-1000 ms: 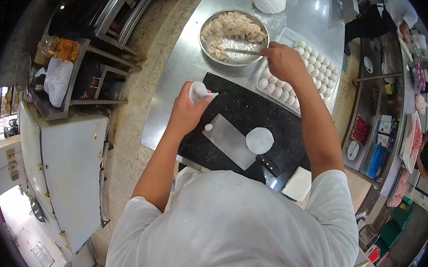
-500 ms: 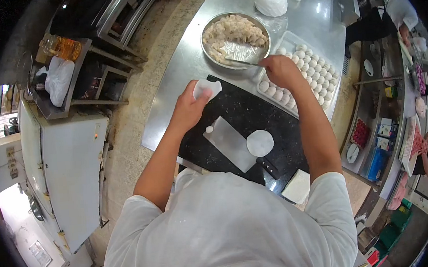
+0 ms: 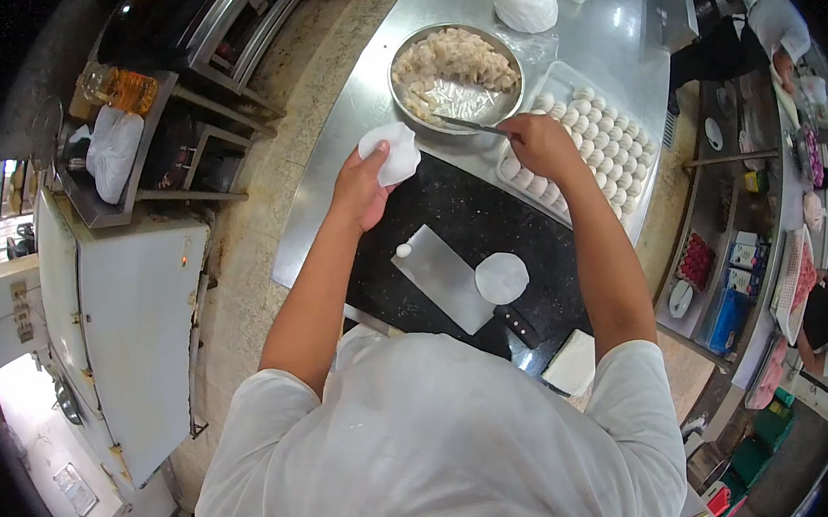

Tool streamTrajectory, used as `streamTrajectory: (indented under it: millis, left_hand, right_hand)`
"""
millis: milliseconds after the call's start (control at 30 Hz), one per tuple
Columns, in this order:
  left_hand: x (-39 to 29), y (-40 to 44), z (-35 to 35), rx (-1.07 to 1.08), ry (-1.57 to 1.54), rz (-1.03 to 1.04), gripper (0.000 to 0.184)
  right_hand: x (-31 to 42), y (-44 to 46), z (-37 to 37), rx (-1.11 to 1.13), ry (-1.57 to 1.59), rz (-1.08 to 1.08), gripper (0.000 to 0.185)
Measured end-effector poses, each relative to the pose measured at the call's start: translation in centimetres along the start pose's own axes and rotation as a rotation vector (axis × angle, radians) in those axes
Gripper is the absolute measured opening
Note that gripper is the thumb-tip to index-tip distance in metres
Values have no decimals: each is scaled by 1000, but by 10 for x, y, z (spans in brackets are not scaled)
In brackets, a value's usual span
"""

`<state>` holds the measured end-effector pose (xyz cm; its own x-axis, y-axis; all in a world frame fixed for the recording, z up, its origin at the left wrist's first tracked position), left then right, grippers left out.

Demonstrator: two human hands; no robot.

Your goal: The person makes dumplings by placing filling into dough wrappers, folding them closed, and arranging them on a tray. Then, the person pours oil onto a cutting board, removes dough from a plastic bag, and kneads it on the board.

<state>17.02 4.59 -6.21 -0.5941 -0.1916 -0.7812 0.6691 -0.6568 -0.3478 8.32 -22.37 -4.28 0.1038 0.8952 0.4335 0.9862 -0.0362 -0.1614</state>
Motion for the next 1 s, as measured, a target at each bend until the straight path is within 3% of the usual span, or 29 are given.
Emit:
streamTrajectory:
  millis: [200, 300, 500, 600, 800, 1000]
  left_hand:
    - [21, 29, -17, -122, -99, -32, 40]
    - [27, 39, -19, -144, -116, -7, 41]
    - [22, 34, -8, -82, -326, -35, 48]
    - [18, 28, -4, -84, -375, -29, 55]
    - [15, 13, -5, 5, -297, -135, 65]
    - [11, 1, 11, 147, -49, -198, 70]
  right_hand:
    - [3, 1, 5, -25, -2, -21, 27]
    - [0, -1, 10, -54, 134, -64, 26]
    - [16, -30, 29, 98, 646, 99, 28]
    - [36, -43, 30, -85, 413, -64, 28]
    - [52, -71, -14, -253, 196, -63, 30]
    - [59, -71, -10, -214, 30, -216, 30]
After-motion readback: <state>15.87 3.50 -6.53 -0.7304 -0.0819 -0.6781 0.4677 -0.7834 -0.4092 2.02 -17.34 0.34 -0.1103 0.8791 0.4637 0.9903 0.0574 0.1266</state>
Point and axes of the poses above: each hand's wrist, its own y-axis towards the middle knuckle, its own z-axis out of the palm, x = y × z, the point moved 4 cm from there along y, towards the middle knuckle, and after that the axes turned 10 degrees about x, right-handed, at the moved point
